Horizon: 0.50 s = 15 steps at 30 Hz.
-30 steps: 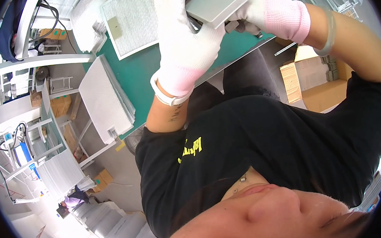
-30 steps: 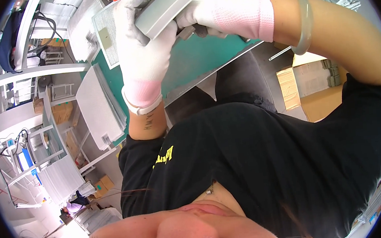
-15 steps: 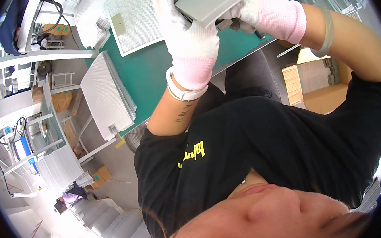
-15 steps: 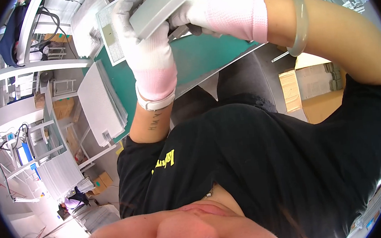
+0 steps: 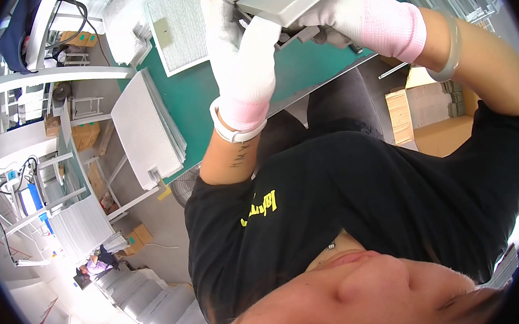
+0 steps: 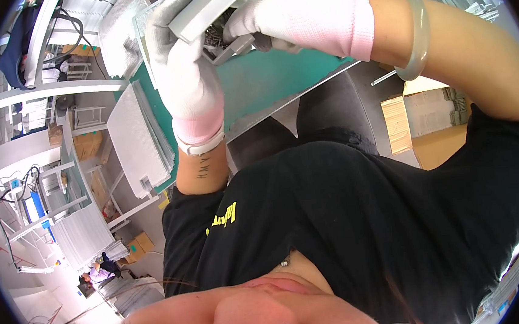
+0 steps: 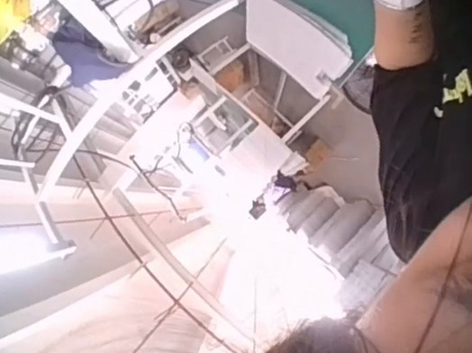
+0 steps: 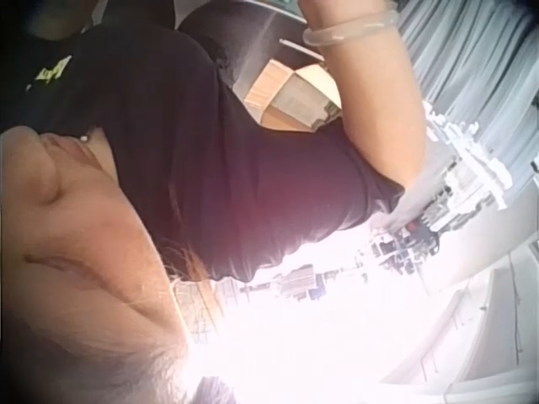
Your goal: Assemble metal mesh filters by attaching metal frames and securing components using a power drill and a rubber mallet.
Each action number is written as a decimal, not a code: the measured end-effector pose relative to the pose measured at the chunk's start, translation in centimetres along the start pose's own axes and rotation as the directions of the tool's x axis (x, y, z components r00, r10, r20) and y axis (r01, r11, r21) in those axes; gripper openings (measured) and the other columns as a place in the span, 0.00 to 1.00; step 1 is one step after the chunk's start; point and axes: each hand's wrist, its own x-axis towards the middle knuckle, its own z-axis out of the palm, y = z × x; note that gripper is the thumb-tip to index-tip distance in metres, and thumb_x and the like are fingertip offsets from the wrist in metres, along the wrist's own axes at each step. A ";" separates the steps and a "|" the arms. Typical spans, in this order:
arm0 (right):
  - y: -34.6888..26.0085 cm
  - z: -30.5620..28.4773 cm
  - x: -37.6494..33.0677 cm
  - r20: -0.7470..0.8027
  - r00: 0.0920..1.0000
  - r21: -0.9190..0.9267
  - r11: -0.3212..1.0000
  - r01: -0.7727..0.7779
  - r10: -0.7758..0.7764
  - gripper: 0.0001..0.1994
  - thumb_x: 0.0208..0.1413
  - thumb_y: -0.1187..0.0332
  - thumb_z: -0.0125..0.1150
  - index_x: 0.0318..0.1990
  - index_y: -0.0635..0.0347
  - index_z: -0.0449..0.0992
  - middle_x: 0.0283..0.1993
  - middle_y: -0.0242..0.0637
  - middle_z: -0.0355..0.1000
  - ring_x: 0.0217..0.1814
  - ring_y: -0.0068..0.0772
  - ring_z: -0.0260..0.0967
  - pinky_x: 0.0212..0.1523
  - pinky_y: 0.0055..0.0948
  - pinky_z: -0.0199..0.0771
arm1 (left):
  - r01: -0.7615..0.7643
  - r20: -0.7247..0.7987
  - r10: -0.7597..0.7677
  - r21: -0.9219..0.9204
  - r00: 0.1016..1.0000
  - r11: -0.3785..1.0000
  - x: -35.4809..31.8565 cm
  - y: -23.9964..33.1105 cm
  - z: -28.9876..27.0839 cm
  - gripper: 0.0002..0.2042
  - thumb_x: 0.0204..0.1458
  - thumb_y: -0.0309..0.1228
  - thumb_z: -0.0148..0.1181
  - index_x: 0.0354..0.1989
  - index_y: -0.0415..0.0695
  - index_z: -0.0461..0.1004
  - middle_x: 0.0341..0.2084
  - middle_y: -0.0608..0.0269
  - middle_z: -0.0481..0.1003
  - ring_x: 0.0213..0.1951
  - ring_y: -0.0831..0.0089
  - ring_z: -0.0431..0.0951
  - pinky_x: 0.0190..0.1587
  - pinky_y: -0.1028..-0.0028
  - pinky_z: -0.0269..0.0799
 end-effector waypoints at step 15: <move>0.1 0.3 -1.6 -0.017 0.972 0.287 0.931 0.228 -0.233 0.28 0.60 0.54 0.65 0.61 0.63 0.70 0.43 0.31 0.73 0.36 0.19 0.66 0.39 0.19 0.69 | 0.455 -0.231 -0.398 0.573 0.888 0.681 0.8 6.3 1.9 0.18 0.58 0.34 0.53 0.51 0.34 0.72 0.52 0.52 0.70 0.56 0.64 0.70 0.60 0.67 0.63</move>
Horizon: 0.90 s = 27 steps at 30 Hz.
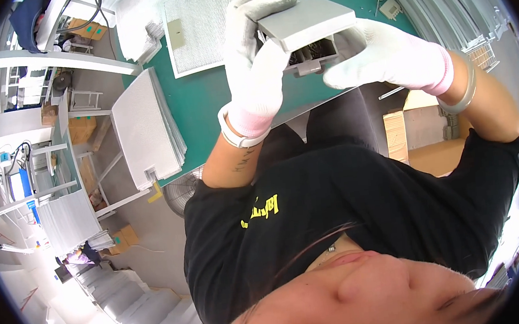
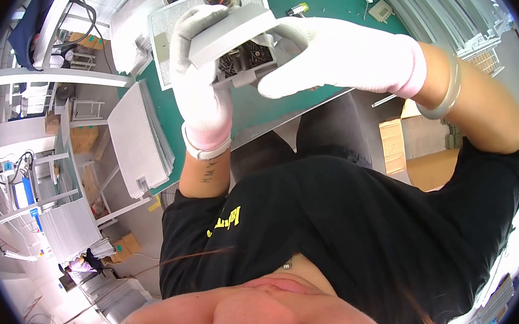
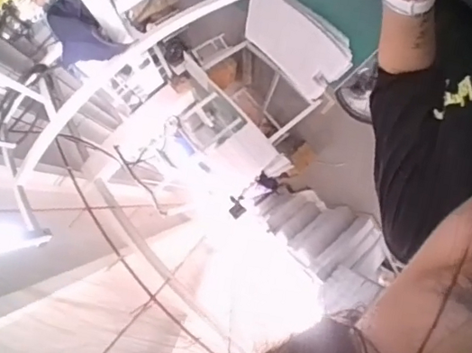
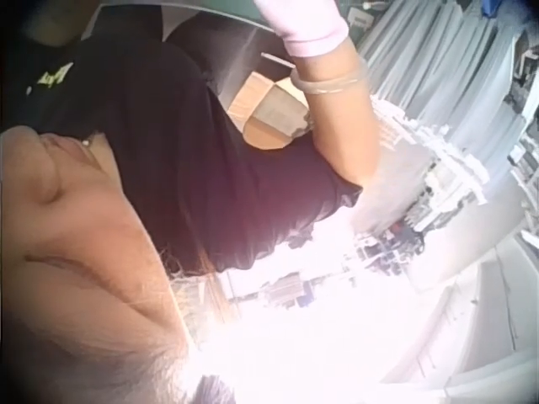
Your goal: Assemble metal mesh filters by attaching metal frames and securing components using a power drill and a rubber mallet.
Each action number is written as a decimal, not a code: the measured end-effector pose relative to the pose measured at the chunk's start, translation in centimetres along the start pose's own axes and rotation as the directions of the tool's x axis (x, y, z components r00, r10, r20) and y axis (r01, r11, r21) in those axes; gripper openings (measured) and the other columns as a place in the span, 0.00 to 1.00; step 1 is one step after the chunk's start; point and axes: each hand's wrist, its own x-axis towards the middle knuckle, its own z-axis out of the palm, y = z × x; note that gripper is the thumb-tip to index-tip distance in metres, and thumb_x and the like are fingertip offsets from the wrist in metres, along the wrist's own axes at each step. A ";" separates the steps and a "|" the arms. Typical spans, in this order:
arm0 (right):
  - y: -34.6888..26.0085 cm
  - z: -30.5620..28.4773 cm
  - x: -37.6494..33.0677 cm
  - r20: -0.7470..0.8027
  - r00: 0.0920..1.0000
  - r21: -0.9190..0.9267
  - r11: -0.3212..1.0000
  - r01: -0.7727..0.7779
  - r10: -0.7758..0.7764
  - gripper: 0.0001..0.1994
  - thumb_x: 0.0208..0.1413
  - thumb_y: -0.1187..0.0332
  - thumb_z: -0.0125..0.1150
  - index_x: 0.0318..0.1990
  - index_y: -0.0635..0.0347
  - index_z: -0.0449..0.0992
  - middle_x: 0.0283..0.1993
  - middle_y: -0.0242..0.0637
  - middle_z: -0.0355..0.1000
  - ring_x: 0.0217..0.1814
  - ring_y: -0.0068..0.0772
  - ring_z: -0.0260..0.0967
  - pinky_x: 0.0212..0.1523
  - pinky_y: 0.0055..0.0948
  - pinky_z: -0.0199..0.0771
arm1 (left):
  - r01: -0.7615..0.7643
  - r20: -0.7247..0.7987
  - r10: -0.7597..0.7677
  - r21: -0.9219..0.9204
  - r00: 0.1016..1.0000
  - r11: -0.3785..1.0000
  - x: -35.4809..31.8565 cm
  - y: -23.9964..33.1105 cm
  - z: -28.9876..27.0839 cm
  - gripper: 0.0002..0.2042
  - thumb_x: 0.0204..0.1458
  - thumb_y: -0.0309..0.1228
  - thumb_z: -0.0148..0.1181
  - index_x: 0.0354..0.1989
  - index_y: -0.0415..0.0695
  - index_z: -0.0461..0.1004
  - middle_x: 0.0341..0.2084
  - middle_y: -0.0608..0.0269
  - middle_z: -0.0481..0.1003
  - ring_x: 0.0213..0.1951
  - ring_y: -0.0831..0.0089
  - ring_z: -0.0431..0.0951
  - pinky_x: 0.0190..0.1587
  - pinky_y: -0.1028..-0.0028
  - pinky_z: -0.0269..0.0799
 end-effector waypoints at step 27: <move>-1.1 -1.3 0.2 0.074 0.950 0.037 0.951 -0.306 0.302 0.27 0.67 0.45 0.47 0.62 0.56 0.72 0.43 0.30 0.77 0.35 0.16 0.66 0.32 0.17 0.68 | -0.017 0.079 0.004 0.168 0.997 0.986 -0.2 1.0 0.3 0.20 0.54 0.23 0.49 0.56 0.38 0.71 0.54 0.52 0.64 0.55 0.65 0.67 0.59 0.68 0.63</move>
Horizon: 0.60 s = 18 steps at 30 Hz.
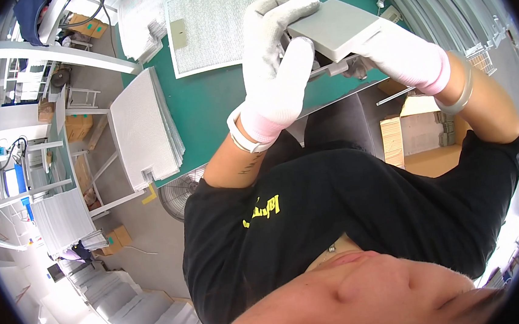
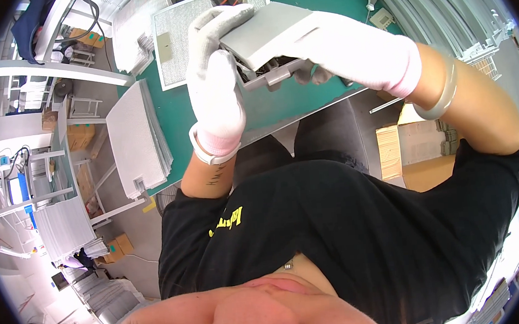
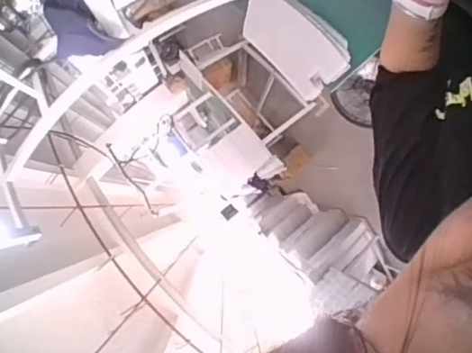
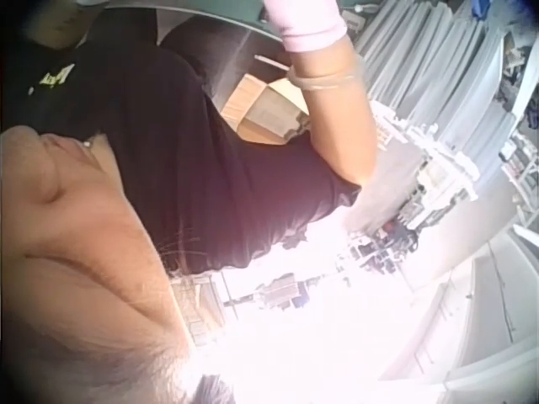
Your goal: Assemble metal mesh filters by attaching metal frames and securing components using a power drill and a rubber mallet.
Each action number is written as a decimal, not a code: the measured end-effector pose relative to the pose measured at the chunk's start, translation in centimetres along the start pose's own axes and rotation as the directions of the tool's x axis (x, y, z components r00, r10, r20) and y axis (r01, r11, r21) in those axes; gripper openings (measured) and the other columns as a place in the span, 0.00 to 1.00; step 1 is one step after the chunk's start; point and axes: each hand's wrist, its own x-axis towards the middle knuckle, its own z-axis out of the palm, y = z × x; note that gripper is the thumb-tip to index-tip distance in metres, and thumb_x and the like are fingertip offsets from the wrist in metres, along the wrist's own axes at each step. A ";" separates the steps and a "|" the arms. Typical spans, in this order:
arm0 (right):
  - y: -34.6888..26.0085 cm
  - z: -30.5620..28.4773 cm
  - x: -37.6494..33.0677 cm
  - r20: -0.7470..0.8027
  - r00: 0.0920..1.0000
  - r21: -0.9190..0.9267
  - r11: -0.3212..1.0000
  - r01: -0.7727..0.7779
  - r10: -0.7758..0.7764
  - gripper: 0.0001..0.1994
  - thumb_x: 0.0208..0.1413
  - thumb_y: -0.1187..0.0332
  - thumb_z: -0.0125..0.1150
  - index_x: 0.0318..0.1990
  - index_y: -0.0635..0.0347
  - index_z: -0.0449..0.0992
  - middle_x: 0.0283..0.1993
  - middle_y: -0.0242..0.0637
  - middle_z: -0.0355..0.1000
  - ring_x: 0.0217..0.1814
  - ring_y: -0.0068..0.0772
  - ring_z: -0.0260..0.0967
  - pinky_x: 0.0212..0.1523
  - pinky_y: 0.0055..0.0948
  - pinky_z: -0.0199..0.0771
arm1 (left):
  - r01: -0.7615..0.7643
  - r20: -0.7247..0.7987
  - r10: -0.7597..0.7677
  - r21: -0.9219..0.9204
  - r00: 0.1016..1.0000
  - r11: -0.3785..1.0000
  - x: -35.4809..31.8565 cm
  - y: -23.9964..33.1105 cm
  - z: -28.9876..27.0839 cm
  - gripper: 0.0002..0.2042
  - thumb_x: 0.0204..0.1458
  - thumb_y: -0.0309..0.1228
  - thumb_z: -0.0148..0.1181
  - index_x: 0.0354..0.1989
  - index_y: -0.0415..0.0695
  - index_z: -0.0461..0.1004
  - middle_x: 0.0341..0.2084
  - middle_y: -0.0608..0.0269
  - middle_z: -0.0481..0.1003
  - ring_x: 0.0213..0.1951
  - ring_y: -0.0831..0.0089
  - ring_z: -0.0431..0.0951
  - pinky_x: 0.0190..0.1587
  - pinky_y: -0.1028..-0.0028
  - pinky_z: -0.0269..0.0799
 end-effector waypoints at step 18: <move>1.9 -1.1 0.0 -0.136 0.974 -0.055 0.983 0.175 -0.181 0.24 0.69 0.52 0.50 0.63 0.58 0.69 0.42 0.32 0.76 0.37 0.19 0.66 0.39 0.20 0.70 | 0.065 0.048 -0.062 -0.074 0.997 0.995 0.4 0.0 -0.8 0.21 0.53 0.24 0.50 0.57 0.38 0.71 0.53 0.53 0.64 0.54 0.66 0.67 0.58 0.68 0.64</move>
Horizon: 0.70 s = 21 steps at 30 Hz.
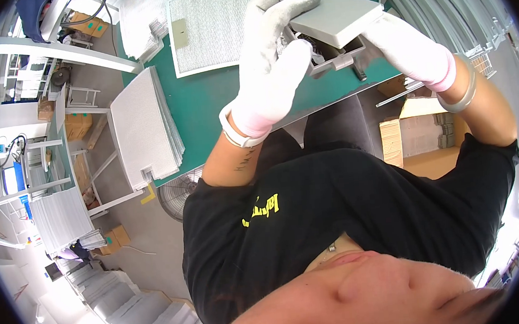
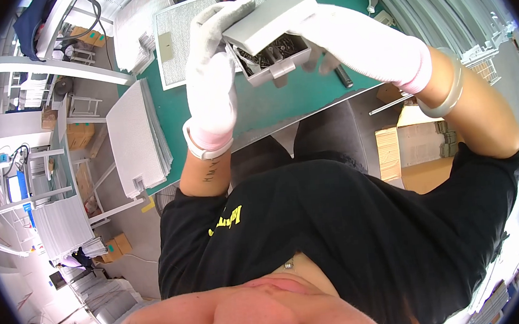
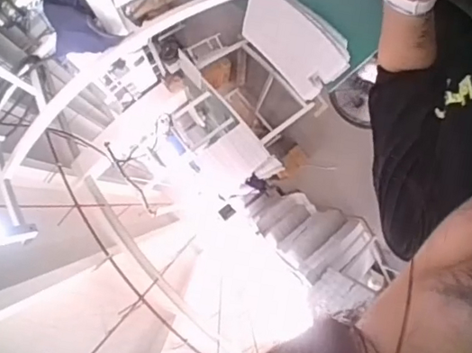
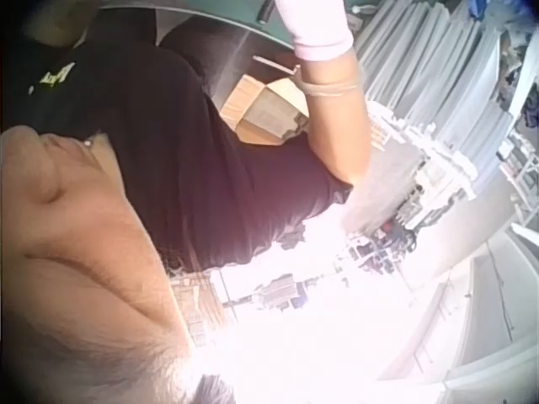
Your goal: Assemble metal mesh filters by attaching metal frames and securing components using a power drill and a rubber mallet.
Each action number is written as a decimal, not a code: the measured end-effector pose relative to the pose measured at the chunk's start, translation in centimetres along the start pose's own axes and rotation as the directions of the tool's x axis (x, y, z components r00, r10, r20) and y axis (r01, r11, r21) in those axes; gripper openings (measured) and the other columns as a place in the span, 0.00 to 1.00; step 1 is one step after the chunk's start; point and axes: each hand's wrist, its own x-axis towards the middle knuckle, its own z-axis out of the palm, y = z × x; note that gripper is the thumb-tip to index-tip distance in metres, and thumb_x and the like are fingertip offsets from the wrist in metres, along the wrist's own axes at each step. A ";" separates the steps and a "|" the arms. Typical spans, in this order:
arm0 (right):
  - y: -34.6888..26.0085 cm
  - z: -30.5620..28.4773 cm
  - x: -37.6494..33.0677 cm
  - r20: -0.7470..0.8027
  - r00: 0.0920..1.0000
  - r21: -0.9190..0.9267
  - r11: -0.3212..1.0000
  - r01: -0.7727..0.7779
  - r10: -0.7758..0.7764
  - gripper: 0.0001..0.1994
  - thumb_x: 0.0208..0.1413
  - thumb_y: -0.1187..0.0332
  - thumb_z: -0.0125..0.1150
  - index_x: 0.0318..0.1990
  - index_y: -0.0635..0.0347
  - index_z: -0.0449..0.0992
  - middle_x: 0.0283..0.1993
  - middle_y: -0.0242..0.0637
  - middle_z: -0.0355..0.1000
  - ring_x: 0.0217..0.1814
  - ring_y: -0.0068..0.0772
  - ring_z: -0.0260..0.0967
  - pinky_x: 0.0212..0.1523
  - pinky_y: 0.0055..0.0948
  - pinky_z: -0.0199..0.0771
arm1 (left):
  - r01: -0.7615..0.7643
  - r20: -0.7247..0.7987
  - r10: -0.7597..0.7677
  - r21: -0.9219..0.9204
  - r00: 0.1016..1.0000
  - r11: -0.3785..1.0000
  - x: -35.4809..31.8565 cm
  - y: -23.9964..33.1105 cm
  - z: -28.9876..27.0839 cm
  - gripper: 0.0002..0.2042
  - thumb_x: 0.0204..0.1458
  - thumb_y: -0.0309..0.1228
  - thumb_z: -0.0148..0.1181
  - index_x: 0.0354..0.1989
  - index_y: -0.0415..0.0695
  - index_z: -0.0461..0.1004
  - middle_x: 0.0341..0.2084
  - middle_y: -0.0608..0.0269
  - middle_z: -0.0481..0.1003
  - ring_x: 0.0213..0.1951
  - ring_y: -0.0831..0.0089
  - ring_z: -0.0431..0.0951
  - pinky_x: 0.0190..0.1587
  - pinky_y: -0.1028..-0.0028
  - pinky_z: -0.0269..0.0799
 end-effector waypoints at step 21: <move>-9.4 3.3 -0.4 0.351 0.653 -0.858 0.048 0.511 -0.671 0.16 0.47 0.75 0.68 0.46 0.62 0.79 0.21 0.32 0.66 0.23 0.33 0.67 0.26 0.31 0.63 | 0.179 -0.184 -0.257 -0.354 0.949 0.918 2.2 1.0 -0.2 0.09 0.58 0.28 0.59 0.42 0.36 0.79 0.32 0.62 0.74 0.34 0.77 0.73 0.39 0.77 0.69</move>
